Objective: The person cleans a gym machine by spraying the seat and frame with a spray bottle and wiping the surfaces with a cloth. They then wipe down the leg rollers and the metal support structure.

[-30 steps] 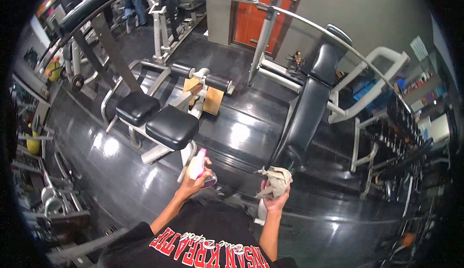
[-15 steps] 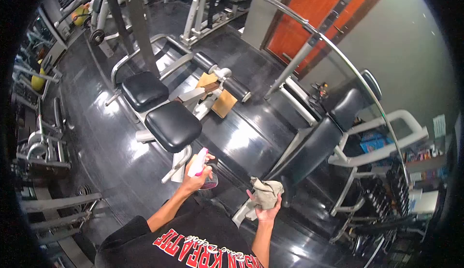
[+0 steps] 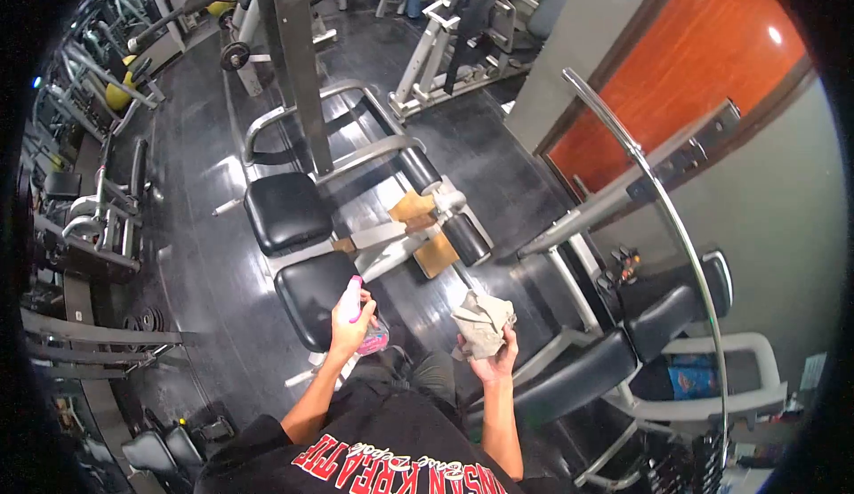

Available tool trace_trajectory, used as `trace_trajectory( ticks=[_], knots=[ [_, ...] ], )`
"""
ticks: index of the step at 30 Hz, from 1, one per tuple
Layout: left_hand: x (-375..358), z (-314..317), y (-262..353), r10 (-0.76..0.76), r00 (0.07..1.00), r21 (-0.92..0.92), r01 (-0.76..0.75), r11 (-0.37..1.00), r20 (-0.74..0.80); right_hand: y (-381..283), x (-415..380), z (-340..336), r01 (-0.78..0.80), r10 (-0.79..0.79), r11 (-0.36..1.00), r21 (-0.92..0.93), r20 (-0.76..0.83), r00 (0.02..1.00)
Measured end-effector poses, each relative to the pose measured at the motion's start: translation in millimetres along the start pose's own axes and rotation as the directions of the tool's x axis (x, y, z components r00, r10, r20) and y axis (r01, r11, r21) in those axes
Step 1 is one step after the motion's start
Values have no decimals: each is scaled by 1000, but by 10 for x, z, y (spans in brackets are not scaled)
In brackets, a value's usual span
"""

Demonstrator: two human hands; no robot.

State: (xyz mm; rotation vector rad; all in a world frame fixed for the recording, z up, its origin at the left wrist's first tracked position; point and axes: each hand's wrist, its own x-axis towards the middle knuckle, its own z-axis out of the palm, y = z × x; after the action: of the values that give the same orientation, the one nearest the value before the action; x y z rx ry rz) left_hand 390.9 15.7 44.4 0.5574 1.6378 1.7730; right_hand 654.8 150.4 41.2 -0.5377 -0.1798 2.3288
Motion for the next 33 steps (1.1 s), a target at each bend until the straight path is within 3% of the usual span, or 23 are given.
trace_trajectory(
  ticks=[2, 7, 9, 12, 14, 18, 24, 27, 30, 32, 33],
  knots=[
    [154, 70, 9, -8, 999, 20, 8, 1000, -38, -120, 371, 35, -140, 140, 990, 34, 9, 990],
    [565, 279, -314, -2, 992, 58, 9, 998, -123, -210, 1414, -42, -320, 310, 941, -111, -93, 946],
    [726, 375, -531, -46, 965, -48, 35, 998, -259, -225, 1845, -135, -419, 404, 898, -134, -126, 906],
    [982, 393, -1009, -83, 931, 56, 110, 992, -357, -196, 2471, -444, -540, 523, 825, -169, -133, 842],
    [1149, 415, -1318, -171, 888, -1, 189, 982, -426, -152, 2855, -763, -608, 586, 768, -201, -163, 794],
    [1426, 361, -1858, -231, 830, 53, 298, 953, -508, 44, 3464, -1296, -616, 548, 732, -290, -287, 786],
    [1790, 272, -2264, -221, 759, 180, 406, 896, -613, 372, 3737, -1519, -538, 459, 790, -294, -299, 837],
    [1838, 232, -2318, -278, 750, 100, 416, 904, -600, 469, 3692, -1659, -546, 460, 791, -276, -320, 828],
    [1875, 152, -2293, -362, 764, -17, 418, 908, -534, 561, 3681, -1761, -528, 436, 800, -285, -327, 838],
    [1945, 81, -2095, -328, 842, -48, 341, 939, -428, 610, 3696, -1894, -546, 369, 744, -386, -444, 816],
    [2039, 47, -1926, -300, 866, -63, 301, 952, -400, 647, 3722, -1930, -530, 365, 746, -402, -419, 831]
  ],
)
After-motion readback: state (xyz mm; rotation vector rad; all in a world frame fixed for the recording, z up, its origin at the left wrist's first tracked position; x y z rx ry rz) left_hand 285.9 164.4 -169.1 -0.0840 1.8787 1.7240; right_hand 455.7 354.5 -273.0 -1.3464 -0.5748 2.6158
